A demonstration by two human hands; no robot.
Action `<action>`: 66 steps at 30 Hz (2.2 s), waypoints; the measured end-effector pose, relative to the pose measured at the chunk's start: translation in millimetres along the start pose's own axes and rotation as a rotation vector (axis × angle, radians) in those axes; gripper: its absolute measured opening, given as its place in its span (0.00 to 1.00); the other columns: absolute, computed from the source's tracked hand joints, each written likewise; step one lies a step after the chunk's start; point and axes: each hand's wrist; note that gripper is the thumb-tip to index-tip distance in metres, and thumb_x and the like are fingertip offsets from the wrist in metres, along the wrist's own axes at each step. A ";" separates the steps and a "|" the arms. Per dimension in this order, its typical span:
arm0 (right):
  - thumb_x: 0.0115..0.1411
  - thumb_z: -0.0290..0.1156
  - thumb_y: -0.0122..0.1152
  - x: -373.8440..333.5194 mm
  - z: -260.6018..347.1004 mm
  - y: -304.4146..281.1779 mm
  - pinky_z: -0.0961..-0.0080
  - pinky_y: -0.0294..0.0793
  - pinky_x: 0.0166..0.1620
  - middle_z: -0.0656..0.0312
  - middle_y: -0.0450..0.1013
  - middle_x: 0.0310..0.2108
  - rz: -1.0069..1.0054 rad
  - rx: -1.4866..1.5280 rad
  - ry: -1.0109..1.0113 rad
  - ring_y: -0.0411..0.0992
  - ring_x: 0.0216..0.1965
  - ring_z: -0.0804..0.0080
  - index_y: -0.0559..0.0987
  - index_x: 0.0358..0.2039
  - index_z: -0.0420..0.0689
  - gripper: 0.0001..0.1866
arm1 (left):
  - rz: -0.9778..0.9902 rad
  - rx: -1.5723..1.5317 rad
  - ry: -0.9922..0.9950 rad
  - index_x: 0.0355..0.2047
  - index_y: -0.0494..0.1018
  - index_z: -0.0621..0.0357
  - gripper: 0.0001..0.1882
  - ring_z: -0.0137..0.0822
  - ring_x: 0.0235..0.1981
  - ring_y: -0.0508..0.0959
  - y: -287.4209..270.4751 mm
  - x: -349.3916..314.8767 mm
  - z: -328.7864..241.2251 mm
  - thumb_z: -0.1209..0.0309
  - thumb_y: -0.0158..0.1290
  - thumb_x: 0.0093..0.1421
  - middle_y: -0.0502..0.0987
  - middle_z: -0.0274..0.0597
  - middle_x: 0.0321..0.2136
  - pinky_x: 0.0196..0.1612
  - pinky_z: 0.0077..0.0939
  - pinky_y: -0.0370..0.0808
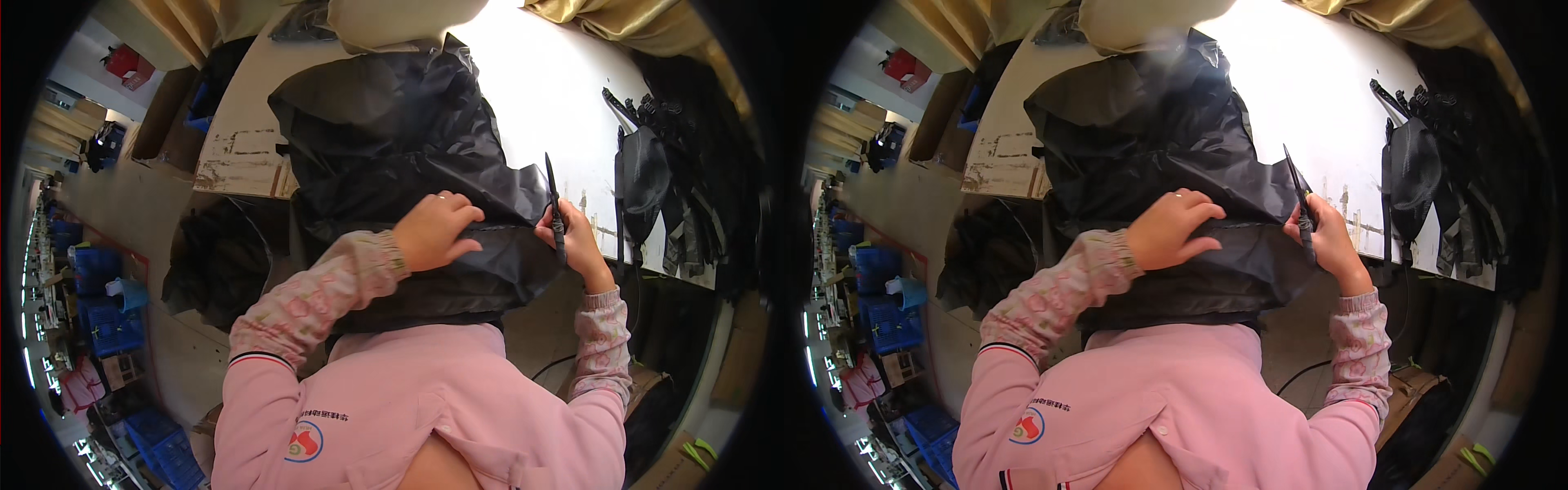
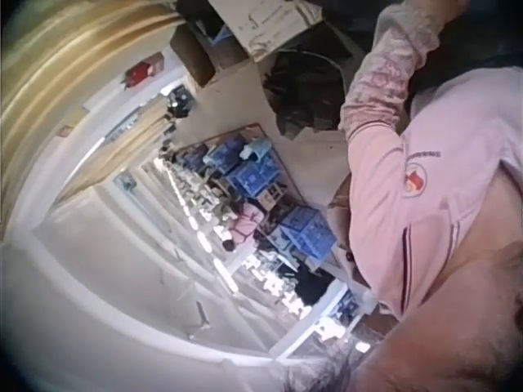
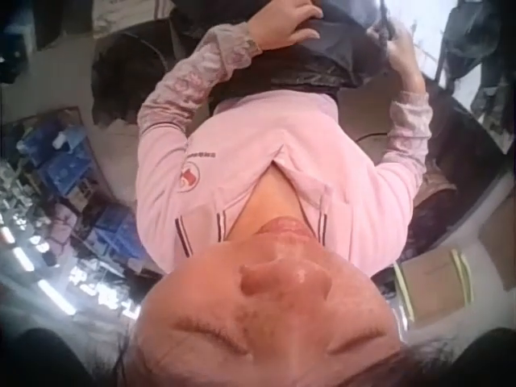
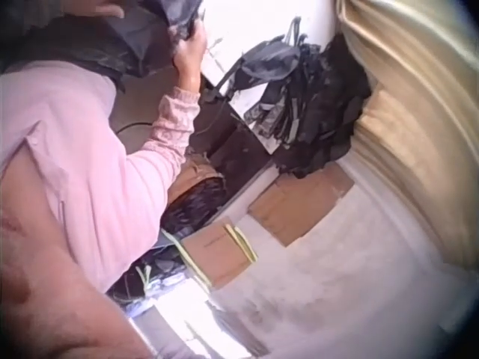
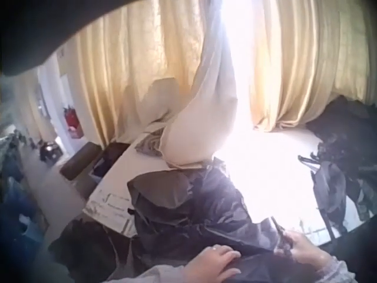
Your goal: Cutting and trimming pieces of synthetic dark fabric using scissors at a workstation.
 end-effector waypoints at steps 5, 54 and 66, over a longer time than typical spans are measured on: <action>0.52 0.21 0.67 -16.4 9.8 -2.4 0.82 0.67 0.32 0.66 0.70 0.24 0.040 0.122 0.081 0.66 0.28 0.83 0.71 0.28 0.41 0.10 | 0.076 -0.195 -0.094 0.38 0.76 0.56 0.13 0.39 0.34 0.77 48.4 30.6 -3.6 0.68 0.63 0.52 0.76 0.40 0.29 0.37 0.30 0.72; 0.45 0.24 0.75 -35.4 44.7 -9.7 0.71 0.72 0.33 0.54 0.72 0.26 0.002 -0.172 -0.189 0.74 0.27 0.66 0.71 0.31 0.38 0.19 | 0.354 -1.161 -0.491 0.35 0.78 0.64 0.07 0.19 0.29 0.72 46.5 31.6 3.7 0.75 0.61 0.56 0.77 0.30 0.26 0.35 0.15 0.70; 0.50 0.24 0.70 -10.3 14.6 -4.6 0.79 0.66 0.32 0.66 0.67 0.23 0.103 -0.051 0.021 0.63 0.26 0.79 0.71 0.29 0.41 0.13 | 0.404 -0.065 -0.303 0.38 0.76 0.59 0.20 0.49 0.38 0.77 -68.0 -81.6 65.6 0.59 0.65 0.51 0.77 0.50 0.34 0.40 0.32 0.73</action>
Point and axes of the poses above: each hand's wrist, its own x-axis towards the middle knuckle, its own y-axis out of the palm, z = x × y
